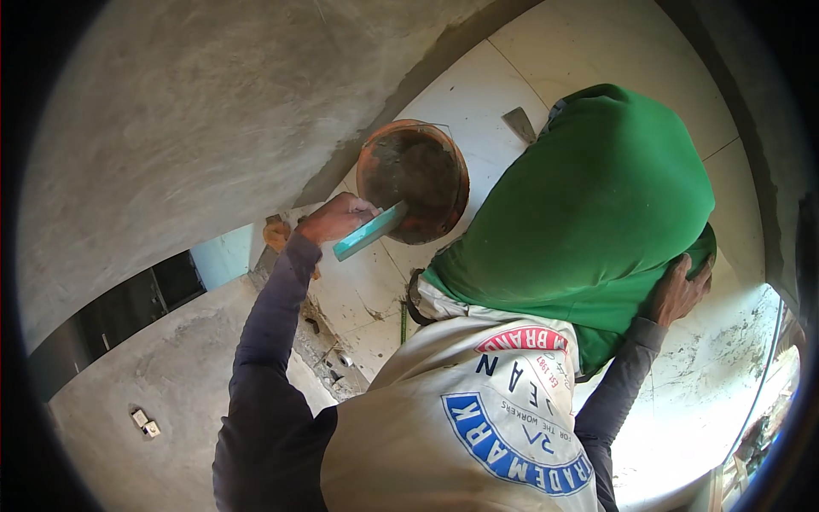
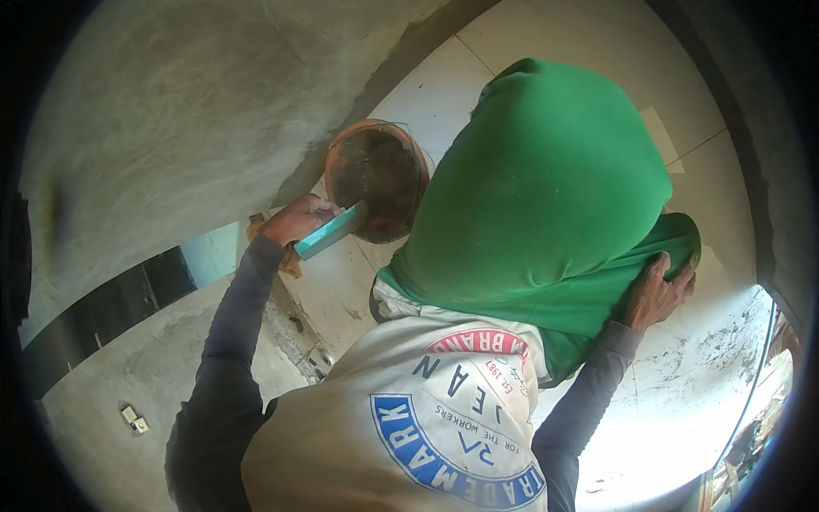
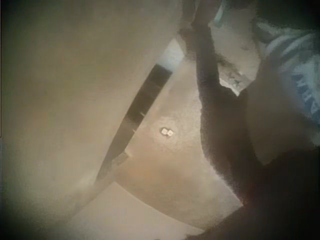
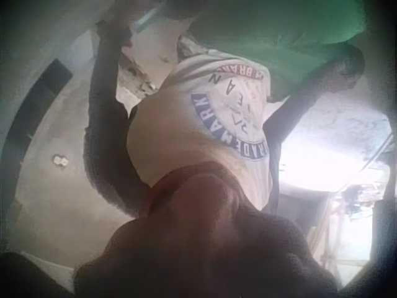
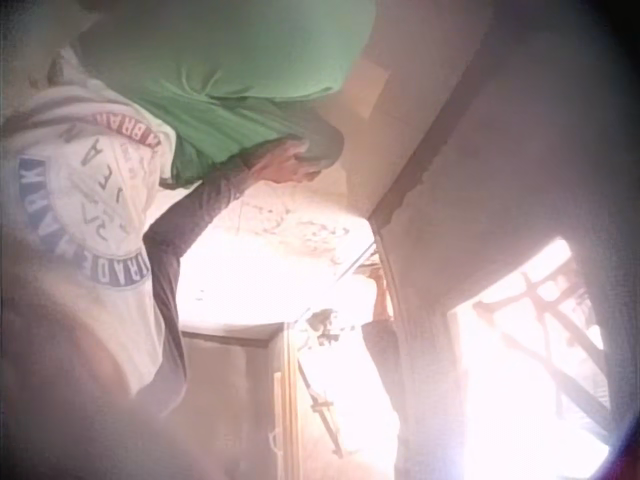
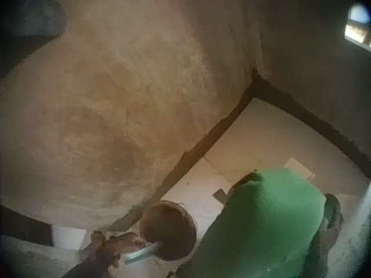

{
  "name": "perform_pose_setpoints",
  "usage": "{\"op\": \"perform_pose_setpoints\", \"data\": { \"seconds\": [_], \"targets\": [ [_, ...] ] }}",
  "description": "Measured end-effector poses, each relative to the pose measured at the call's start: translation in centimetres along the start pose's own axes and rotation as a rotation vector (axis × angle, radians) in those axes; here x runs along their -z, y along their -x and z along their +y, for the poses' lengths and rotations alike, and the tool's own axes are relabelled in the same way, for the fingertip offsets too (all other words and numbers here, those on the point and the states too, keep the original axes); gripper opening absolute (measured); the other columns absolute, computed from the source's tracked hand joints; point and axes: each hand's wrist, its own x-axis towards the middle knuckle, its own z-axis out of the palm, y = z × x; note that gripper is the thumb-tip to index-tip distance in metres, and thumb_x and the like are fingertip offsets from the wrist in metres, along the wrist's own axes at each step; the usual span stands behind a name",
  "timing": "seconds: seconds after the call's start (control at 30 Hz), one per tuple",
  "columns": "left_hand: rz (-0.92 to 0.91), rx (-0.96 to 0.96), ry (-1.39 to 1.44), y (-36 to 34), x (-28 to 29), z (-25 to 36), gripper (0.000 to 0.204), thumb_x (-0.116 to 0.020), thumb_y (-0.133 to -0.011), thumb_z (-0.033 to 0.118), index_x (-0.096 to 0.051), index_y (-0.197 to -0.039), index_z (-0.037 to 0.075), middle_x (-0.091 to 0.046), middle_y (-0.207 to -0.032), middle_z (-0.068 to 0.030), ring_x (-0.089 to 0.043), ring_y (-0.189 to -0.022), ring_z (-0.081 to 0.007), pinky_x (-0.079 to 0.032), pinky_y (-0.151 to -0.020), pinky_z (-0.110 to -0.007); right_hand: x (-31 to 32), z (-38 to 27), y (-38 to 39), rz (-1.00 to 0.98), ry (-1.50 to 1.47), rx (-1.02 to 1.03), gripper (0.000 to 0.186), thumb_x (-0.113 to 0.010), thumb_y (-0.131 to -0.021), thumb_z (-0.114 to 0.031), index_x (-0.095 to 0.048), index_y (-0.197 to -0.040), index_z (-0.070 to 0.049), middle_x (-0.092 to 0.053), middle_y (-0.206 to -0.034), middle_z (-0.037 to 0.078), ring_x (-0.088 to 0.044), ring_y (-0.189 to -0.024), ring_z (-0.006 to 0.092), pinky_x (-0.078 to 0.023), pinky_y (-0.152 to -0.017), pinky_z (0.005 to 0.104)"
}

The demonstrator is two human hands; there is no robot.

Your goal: The person applies grout to the junction of a wall and tiled floor using a small trowel and smooths the material with a rectangular sponge float. They take material from a bucket and wipe the tool along the corner multiple times.

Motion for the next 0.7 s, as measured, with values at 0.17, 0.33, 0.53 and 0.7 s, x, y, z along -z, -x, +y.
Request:
{"op": "perform_pose_setpoints", "data": {
  "seconds": [0.17,0.33,0.53,0.7],
  "targets": [
    [-0.022,-0.011,-0.067,-2.2,-0.2,1.6,0.034,-0.061,-0.103,0.030,-0.077,-0.108,0.000,-0.076,-0.090,-0.0128,-0.066,-0.082,-0.0155,-0.053,-0.080,-0.035,-0.2,0.1,0.1,-0.013,-0.046,0.015,0.066,-0.064,-0.097,-0.045,-0.049,-0.154,-0.016,-0.053,-0.142,0.025,-0.058,-0.125,0.0414,-0.047,-0.102,0.0520],
    [-0.028,-0.106,-0.184,-3.2,-1.8,2.2,0.032,-0.061,-0.102,0.029,-0.079,-0.105,0.002,-0.078,-0.093,-0.0171,-0.071,-0.082,-0.0254,-0.054,-0.079,-0.040,-0.3,0.5,-0.2,0.002,-0.019,0.014,0.066,-0.064,-0.096,-0.046,-0.050,-0.153,-0.016,-0.054,-0.141,0.024,-0.057,-0.126,0.0416,-0.047,-0.103,0.0525],
    [0.015,-0.043,0.076,-4.0,-4.1,0.7,0.031,-0.062,-0.101,0.027,-0.079,-0.101,0.001,-0.078,-0.090,-0.0127,-0.071,-0.080,-0.0192,-0.054,-0.075,-0.036,0.0,-1.1,-0.2,0.001,0.022,-0.020,0.064,-0.062,-0.097,-0.044,-0.050,-0.153,-0.015,-0.053,-0.143,0.024,-0.057,-0.127,0.0418,-0.048,-0.103,0.0522],
    [-0.015,0.128,0.756,-3.3,-6.0,-0.5,0.027,-0.062,-0.101,0.022,-0.075,-0.110,0.000,-0.075,-0.094,-0.0054,-0.069,-0.082,-0.0142,-0.054,-0.073,-0.031,0.3,-1.3,0.0,-0.041,-0.025,-0.075,0.063,-0.061,-0.097,-0.042,-0.049,-0.154,-0.016,-0.049,-0.149,0.022,-0.056,-0.129,0.0420,-0.048,-0.104,0.0521]
  ]
}}
